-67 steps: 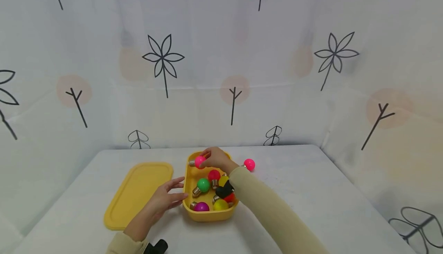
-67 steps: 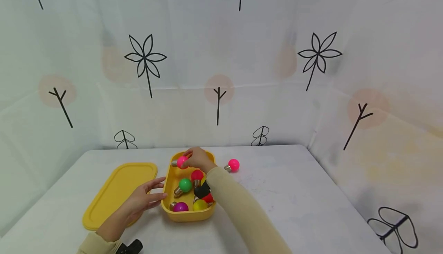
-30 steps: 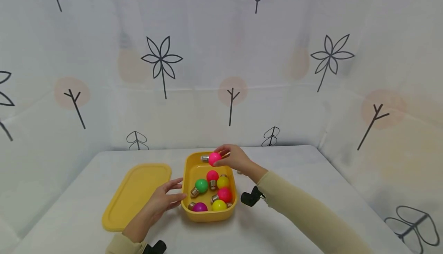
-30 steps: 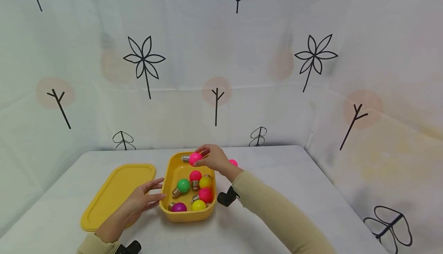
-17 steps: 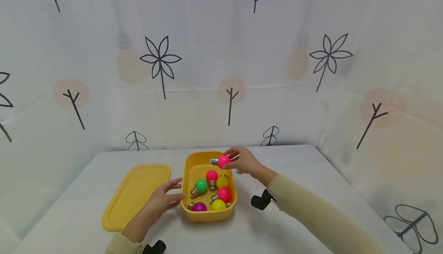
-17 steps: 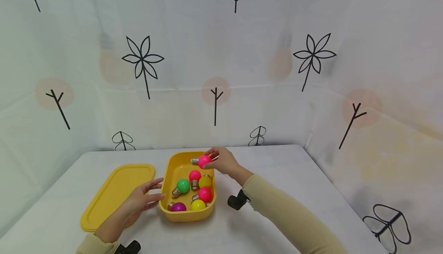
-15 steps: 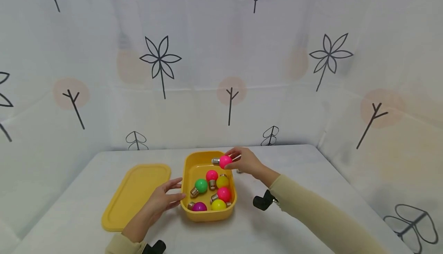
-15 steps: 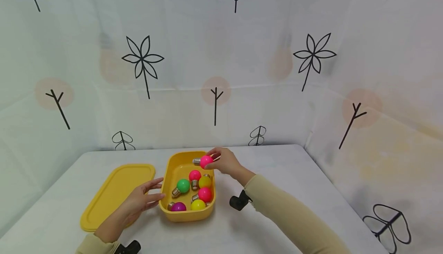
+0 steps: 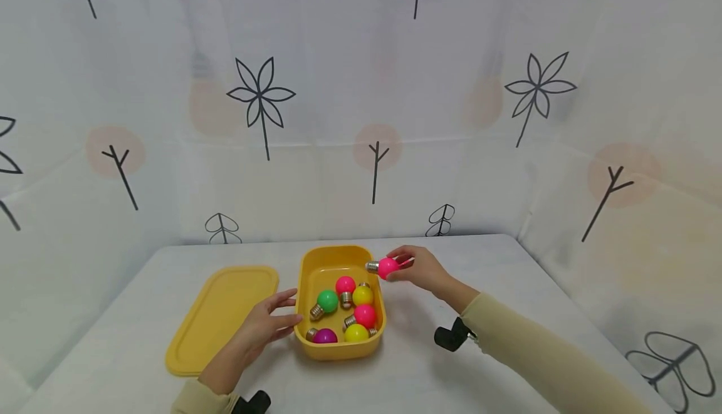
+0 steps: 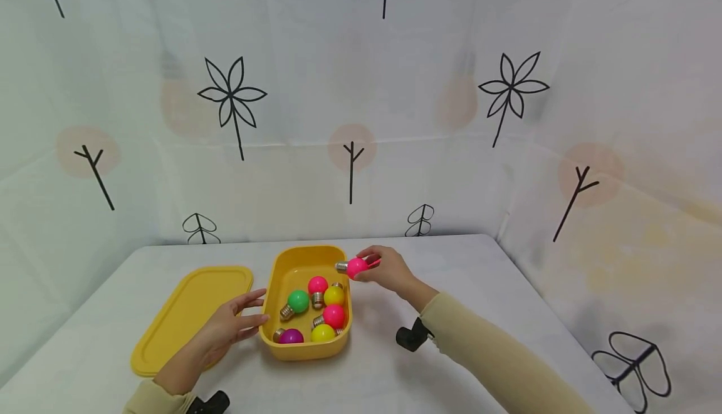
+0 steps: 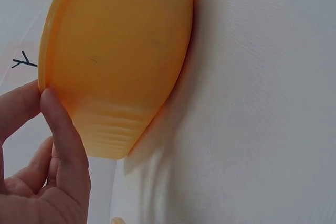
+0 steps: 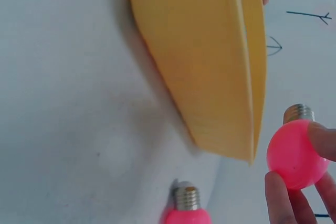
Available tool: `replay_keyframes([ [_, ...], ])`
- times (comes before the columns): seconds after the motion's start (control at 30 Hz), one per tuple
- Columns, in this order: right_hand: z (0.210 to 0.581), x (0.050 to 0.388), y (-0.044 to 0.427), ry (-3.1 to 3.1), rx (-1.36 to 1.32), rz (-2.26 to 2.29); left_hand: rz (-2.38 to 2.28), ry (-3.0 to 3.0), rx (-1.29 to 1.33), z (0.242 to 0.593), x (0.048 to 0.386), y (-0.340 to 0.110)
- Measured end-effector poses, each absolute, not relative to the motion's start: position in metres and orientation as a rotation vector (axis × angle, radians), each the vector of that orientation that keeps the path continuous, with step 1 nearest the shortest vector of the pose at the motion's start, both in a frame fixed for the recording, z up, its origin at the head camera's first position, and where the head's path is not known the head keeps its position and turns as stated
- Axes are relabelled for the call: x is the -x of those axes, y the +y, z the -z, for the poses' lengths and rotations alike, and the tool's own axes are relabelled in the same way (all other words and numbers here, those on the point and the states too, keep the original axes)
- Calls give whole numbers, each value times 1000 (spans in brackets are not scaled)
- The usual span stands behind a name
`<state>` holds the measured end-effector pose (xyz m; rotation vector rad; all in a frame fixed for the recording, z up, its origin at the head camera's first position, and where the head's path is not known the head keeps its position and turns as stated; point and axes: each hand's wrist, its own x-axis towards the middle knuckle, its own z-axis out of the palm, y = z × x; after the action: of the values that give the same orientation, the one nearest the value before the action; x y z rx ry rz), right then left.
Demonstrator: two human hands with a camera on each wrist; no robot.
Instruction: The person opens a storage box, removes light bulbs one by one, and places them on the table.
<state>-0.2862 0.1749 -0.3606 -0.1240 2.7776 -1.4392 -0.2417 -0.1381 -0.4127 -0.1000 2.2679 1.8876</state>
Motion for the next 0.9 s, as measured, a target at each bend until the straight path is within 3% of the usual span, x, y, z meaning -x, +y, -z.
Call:
replay_keyframes([
  [0.9, 398, 293, 226, 2797, 48, 1397, -1892, 2274, 77, 416, 243, -139],
])
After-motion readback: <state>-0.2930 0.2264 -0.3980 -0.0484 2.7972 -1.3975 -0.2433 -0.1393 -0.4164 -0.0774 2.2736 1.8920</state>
